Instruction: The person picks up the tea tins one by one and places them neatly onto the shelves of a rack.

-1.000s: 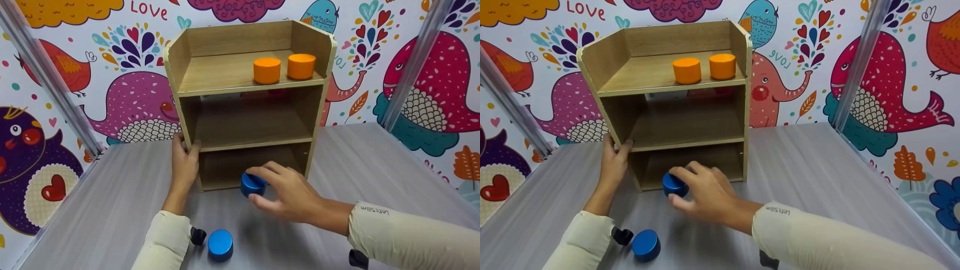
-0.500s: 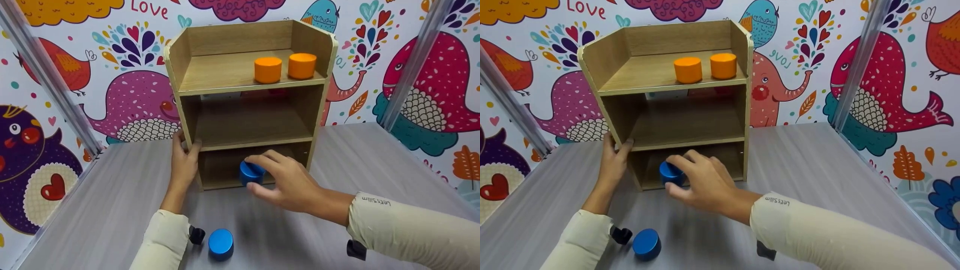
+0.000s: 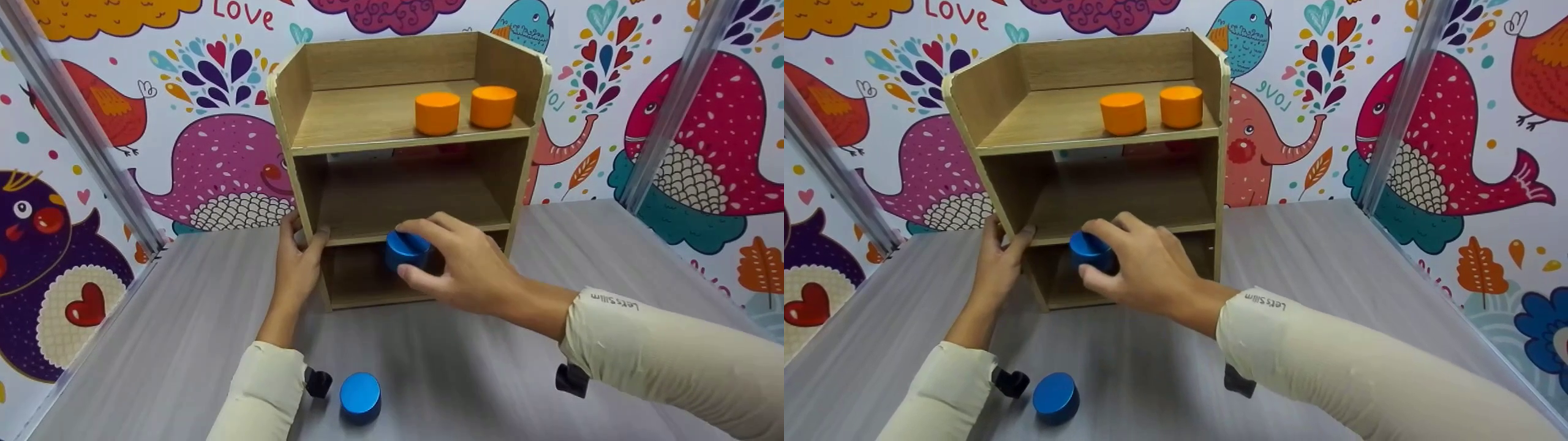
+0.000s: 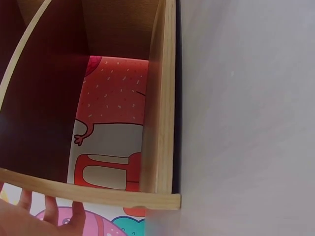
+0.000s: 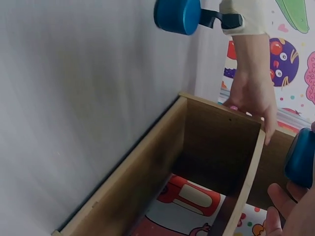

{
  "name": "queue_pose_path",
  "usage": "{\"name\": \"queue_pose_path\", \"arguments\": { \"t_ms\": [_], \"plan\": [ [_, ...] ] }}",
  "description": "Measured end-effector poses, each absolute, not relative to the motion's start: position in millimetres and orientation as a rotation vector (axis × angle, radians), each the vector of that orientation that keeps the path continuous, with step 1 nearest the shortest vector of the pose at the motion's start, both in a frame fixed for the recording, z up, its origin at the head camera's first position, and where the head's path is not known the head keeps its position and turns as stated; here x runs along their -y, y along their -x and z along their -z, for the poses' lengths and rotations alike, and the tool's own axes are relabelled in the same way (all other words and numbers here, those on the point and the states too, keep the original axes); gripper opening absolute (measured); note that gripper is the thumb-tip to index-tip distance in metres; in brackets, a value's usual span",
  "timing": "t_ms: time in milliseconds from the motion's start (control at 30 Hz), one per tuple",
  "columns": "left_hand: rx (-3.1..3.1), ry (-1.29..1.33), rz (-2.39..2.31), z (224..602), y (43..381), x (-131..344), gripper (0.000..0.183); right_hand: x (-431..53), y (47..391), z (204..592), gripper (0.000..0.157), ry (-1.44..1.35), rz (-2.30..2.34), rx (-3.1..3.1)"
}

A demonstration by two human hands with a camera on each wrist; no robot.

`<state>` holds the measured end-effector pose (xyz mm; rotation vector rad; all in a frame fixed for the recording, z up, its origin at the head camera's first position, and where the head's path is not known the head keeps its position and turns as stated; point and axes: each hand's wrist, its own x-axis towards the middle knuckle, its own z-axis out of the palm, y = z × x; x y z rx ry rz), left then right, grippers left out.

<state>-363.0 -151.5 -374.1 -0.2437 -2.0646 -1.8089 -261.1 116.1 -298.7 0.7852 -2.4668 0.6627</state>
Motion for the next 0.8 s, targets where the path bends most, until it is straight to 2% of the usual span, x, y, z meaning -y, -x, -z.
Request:
{"name": "queue_pose_path", "arguments": {
  "t_ms": [800],
  "plan": [
    [2.071, 0.235, 1.799, 376.3, 363.9, 151.5, 0.055, -117.0, 275.9, 277.3, 0.044, -0.772, -0.757, 2.411]
  ]
}}
